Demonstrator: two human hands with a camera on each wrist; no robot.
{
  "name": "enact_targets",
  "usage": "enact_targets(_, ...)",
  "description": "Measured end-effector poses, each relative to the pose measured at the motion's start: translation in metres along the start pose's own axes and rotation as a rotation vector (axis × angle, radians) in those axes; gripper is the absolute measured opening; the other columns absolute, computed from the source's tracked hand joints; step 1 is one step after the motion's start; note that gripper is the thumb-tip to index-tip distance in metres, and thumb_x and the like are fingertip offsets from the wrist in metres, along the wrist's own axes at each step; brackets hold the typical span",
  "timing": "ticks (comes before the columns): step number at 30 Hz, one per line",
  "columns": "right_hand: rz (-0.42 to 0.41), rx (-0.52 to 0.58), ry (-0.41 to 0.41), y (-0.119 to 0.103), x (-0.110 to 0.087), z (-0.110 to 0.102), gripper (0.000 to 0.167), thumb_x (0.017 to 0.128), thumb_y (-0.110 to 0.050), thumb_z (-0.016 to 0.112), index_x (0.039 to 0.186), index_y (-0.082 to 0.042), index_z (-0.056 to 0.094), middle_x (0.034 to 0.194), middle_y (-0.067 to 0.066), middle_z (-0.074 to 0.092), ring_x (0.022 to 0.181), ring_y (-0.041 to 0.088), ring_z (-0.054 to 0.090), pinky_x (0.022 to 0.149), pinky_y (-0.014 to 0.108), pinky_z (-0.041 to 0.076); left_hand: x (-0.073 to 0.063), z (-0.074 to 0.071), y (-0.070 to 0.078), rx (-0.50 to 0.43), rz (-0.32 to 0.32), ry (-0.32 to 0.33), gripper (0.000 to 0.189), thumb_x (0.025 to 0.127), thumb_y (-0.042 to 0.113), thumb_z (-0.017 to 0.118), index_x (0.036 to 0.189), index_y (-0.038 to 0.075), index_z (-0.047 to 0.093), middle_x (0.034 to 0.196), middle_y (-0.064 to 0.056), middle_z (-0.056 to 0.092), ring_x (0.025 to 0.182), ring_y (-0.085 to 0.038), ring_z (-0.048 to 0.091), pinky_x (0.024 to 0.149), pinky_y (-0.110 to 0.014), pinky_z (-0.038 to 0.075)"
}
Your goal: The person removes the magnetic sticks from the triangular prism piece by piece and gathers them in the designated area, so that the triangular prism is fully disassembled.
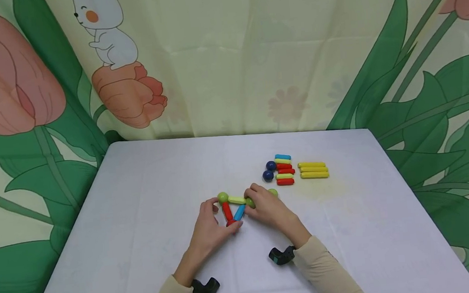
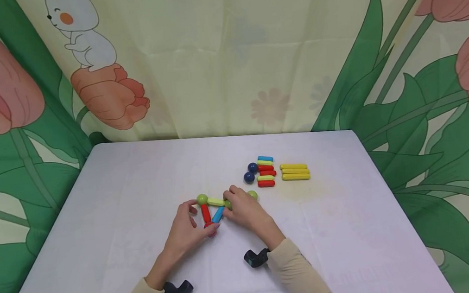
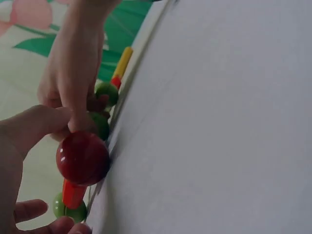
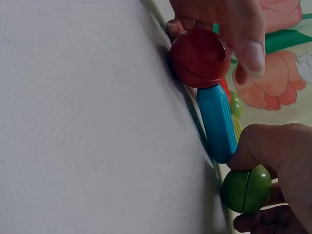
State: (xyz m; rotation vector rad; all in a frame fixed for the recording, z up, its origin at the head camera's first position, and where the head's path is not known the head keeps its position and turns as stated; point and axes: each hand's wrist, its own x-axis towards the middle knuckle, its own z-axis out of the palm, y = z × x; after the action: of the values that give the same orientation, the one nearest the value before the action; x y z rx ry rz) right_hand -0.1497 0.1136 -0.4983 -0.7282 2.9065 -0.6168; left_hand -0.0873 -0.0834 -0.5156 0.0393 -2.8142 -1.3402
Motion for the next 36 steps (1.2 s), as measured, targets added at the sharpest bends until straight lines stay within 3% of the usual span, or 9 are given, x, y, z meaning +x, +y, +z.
enact_targets(4,0.007,0.0,0.004,-0.002,0.0,0.0,0.022,0.09,-0.022,0.066,0.11,-0.012,0.067,0.099,0.0,0.058,0.088,0.014,0.053,0.085,0.032,0.054,-0.007,0.003,0.004,0.071,0.038,-0.013,0.07,0.069,0.042,0.089,0.118,0.009,0.05,0.102,-0.006,0.056,0.086,-0.015,0.052,0.065,-0.023,0.047)
enact_targets(9,0.003,-0.028,0.006,-0.002,0.0,0.002,0.023,0.09,-0.023,0.066,0.11,-0.012,0.067,0.1,0.0,0.059,0.089,0.014,0.053,0.085,0.032,0.054,-0.01,0.001,0.004,0.064,0.073,0.001,0.048,0.073,0.028,0.087,0.105,0.009,0.055,0.09,-0.003,0.058,0.078,-0.013,0.051,0.065,-0.023,0.046)
enact_targets(22,-0.006,-0.08,0.037,-0.005,-0.001,0.003,0.021,0.09,-0.021,0.064,0.108,-0.012,0.069,0.101,0.001,0.059,0.086,0.013,0.051,0.082,0.03,0.052,-0.007,-0.01,-0.006,0.017,0.06,0.03,0.038,0.077,0.014,0.081,0.11,0.007,0.062,0.095,-0.005,0.063,0.081,-0.015,0.054,0.066,-0.022,0.051)
enact_targets(36,0.074,0.058,0.051,0.002,-0.006,-0.022,0.036,0.09,-0.021,0.065,0.123,-0.009,0.064,0.12,0.004,0.059,0.1,0.017,0.056,0.093,0.035,0.055,-0.006,-0.009,-0.011,-0.024,0.041,0.05,0.041,0.078,0.014,0.081,0.115,0.007,0.063,0.099,-0.006,0.065,0.084,-0.015,0.056,0.067,-0.021,0.05)
